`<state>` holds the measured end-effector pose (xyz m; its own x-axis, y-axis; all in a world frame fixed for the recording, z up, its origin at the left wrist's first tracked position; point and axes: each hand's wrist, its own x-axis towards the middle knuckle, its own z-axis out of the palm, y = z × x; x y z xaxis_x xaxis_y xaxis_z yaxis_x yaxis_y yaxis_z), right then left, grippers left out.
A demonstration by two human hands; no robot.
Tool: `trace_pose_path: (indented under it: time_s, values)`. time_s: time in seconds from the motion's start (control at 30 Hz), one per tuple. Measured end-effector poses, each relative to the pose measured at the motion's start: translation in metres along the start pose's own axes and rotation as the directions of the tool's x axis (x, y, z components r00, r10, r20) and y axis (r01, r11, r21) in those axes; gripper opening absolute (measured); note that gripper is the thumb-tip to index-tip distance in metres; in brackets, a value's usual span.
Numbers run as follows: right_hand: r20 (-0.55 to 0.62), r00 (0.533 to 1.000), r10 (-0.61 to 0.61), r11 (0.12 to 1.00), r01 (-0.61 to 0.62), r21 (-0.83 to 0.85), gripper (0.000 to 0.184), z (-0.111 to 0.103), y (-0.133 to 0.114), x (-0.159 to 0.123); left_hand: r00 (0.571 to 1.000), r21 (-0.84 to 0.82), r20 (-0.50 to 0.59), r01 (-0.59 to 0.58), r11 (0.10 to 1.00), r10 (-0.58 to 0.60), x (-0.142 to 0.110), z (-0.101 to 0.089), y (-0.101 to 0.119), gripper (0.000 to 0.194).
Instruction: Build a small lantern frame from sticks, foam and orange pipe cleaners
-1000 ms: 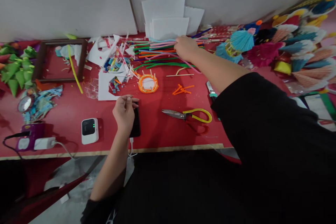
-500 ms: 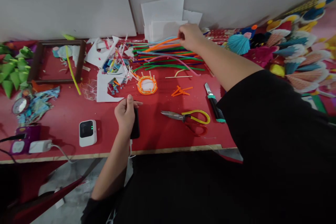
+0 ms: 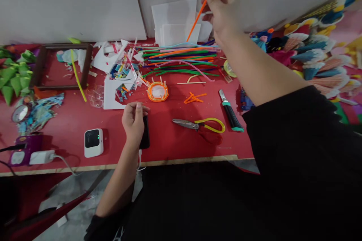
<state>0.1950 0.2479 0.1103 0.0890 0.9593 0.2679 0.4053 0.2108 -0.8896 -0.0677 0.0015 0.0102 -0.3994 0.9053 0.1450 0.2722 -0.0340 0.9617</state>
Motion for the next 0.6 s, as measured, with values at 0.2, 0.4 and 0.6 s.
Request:
trace_pose_path:
  time_s: [0.2, 0.4, 0.6]
  values:
    - [0.494, 0.854, 0.161, 0.839, -0.382, 0.387, 0.02, 0.013, -0.035, -0.129, 0.992, -0.031, 0.118, -0.029, 0.999, 0.032, -0.001, 0.005, 0.023, 0.036]
    - [0.847, 0.444, 0.291, 0.695, -0.707, 0.132, 0.039, 0.03, -0.017, -0.251, 0.852, -0.024, 0.515, 0.128, 0.991, -0.098, -0.009, 0.021, 0.048, 0.04]
    - [0.808, 0.514, 0.289, 0.925, -0.368, -0.097, 0.022, 0.024, -0.002, -0.284, 0.79, 0.142, 0.601, 0.045, 0.989, -0.123, -0.025, 0.041, 0.041, 0.026]
